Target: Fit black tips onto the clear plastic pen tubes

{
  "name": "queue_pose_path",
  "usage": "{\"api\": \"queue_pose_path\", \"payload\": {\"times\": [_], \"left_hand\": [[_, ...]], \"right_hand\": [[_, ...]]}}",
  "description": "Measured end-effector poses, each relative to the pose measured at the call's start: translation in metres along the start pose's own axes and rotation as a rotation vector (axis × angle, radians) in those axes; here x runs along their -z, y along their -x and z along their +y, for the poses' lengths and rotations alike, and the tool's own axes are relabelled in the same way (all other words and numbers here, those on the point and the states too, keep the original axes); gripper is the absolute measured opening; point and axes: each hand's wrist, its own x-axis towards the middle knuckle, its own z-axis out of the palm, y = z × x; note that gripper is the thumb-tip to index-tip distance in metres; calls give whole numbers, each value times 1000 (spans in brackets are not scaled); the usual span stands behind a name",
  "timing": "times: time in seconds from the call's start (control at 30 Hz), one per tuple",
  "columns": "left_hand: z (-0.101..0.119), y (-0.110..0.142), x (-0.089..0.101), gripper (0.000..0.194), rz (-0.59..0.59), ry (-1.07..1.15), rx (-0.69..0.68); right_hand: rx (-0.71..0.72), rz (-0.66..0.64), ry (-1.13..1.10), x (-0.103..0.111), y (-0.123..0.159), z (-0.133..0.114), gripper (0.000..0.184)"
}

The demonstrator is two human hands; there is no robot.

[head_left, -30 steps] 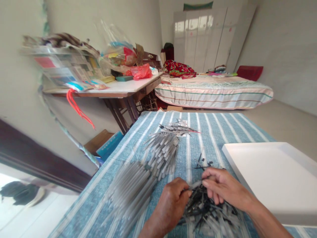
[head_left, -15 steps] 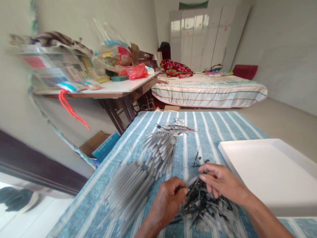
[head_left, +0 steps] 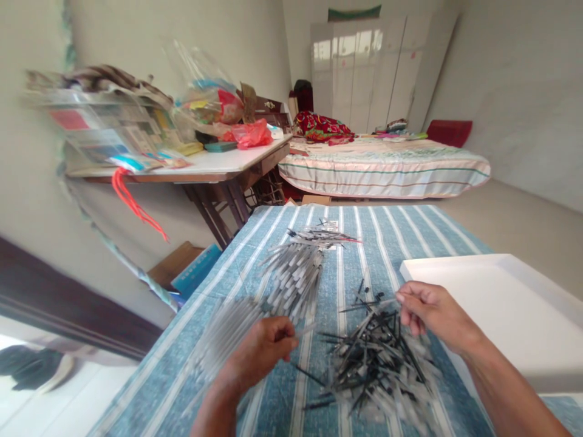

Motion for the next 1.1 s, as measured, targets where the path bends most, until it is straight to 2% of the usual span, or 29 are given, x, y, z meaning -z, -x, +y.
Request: {"api": "queue_pose_path", "payload": {"times": [0.07,0.17,0.23,0.3,0.43,0.53,0.6,0.7,0.77,0.83,0.9,0.97,1.1], "left_hand": [[0,-1,3,13,122,122,9],[9,-7,-10,13,283,572,-66],[21,-13,-27,13,291,864,-123],[35,-18,-45,15,268,1058,-137],[62,-20,-78,19,195,1244,-140],[72,-18,-95,20,197,1285,-131],[74,-20,-97,21,281,1193,-124],[74,-26,-77,21,604,834,-205],[73,-28,-48,22,825,654,-273],[70,-24,-14,21,916,520,-302],[60,-14,15,19,888,319,-279],[44,-2,35,15,811,83,-203],[1,17,52,16,684,-367,-22]], "right_hand": [[-25,-10,43,4,-2,2,30],[7,34,230,1,-2,-2,30],[107,110,361,-11,3,-11,31],[224,70,387,-28,12,-20,31],[301,-162,296,-69,27,-29,30],[257,-199,136,-89,33,-29,38],[196,-205,61,-97,36,-27,43],[135,-250,133,-107,46,-24,46],[217,-275,339,-110,52,-23,44],[354,-233,598,-109,54,-24,36],[400,-126,807,-100,48,-27,33],[352,-25,997,-87,38,-30,34],[216,-36,1199,-60,22,-28,26]]}}
